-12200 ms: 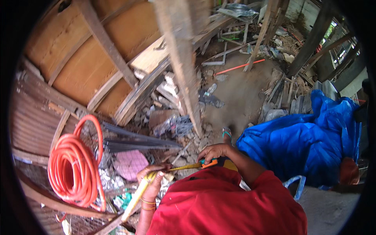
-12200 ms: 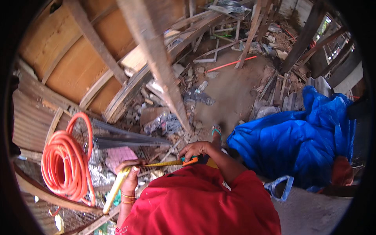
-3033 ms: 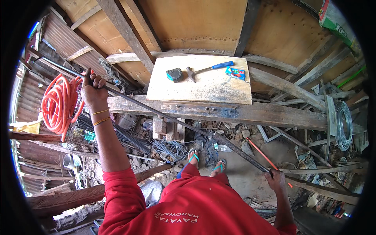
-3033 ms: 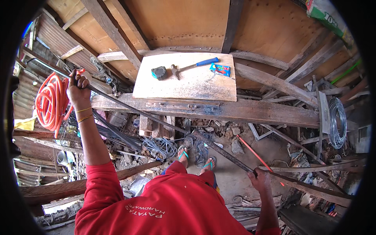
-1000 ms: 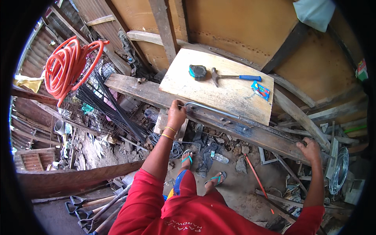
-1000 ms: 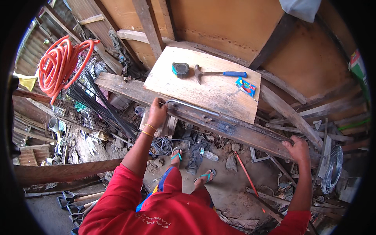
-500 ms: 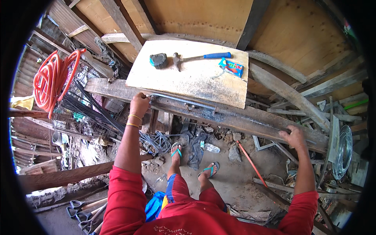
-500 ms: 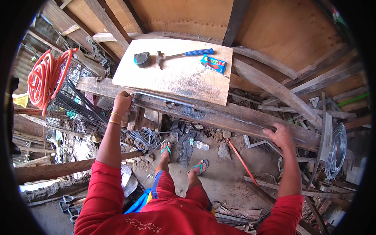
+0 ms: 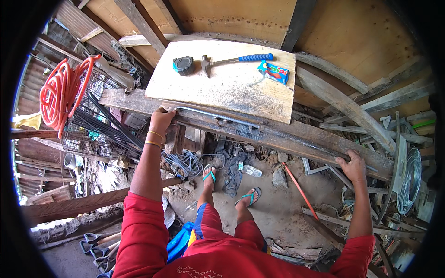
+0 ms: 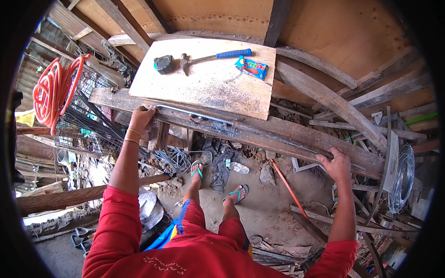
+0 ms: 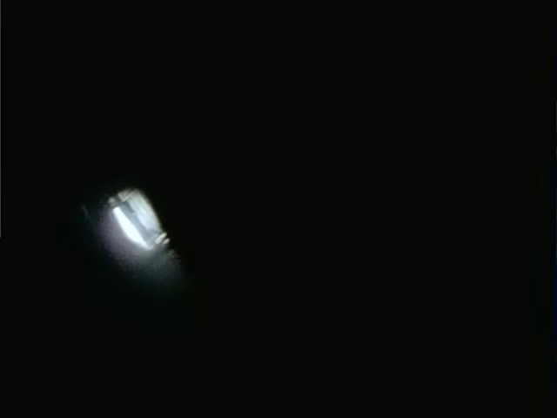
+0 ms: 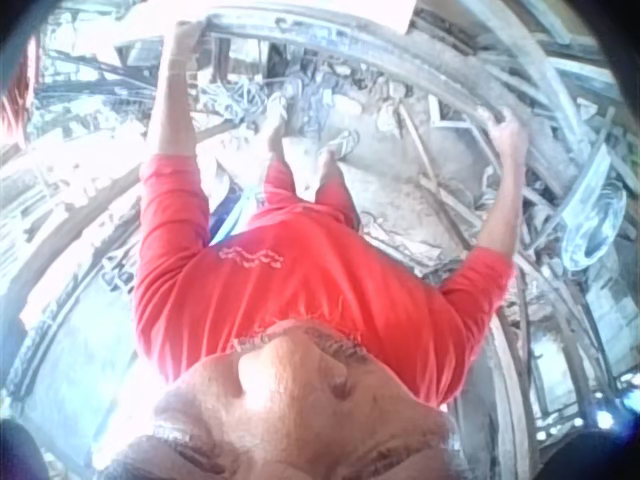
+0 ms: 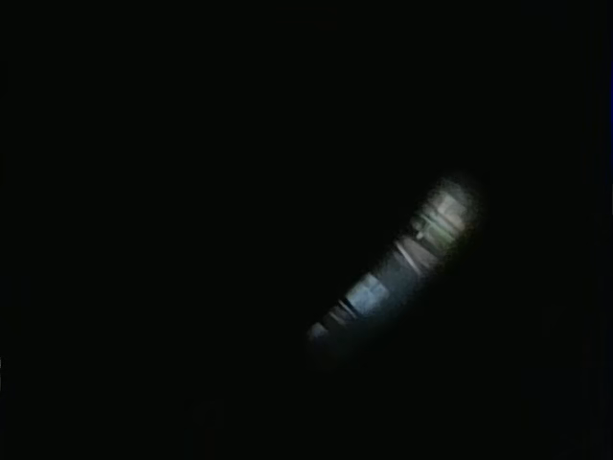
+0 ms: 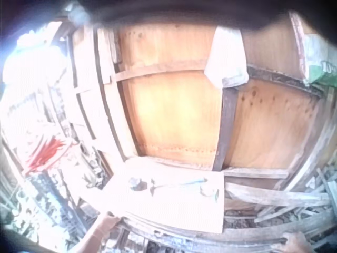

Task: The person measures a concrete pillar with a tape measure, then bends several metal rods into U-shapes using a wooden beam as a lever. The bent rods are placed on the floor.

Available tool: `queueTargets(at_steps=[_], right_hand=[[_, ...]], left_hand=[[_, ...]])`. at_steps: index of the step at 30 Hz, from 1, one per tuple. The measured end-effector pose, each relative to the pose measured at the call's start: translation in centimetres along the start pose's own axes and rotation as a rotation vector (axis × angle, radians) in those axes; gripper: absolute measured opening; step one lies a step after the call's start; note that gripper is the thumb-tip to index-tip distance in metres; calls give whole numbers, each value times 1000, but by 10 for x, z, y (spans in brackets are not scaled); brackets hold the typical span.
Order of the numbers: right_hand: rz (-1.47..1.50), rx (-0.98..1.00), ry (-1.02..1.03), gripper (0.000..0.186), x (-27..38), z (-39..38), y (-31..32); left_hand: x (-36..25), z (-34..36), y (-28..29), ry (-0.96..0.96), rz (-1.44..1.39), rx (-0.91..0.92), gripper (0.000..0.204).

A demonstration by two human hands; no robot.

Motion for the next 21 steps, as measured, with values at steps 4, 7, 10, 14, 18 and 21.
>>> queueTargets(at_steps=[4,7,10,14,18,21], right_hand=[[22,-59,95,47,2,0,-15],[68,-39,62,45,0,1,-20],[87,-24,48,45,0,1,-18],[-60,-158,182,40,6,-6,-7],[-80,-192,124,34,-8,-16,-5],[-106,-213,115,35,-26,-27,-5]], left_hand=[[1,1,0,-5,49,-10,27],[10,0,-2,41,-97,-10,30],[18,-3,0,89,-160,-35,29],[24,-6,5,173,-28,-56,35],[31,-7,0,299,-66,28,49],[37,-8,-2,313,-152,52,49]])
Point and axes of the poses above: each hand's wrist, its own z-axis towards the middle knuckle, its own y-axis out of the back of the hand, x = y × z, the point moved 5 cm from there along z, towards the middle knuckle, and after that the axes turned 11 degrees about -y, right-handed, at the moved point
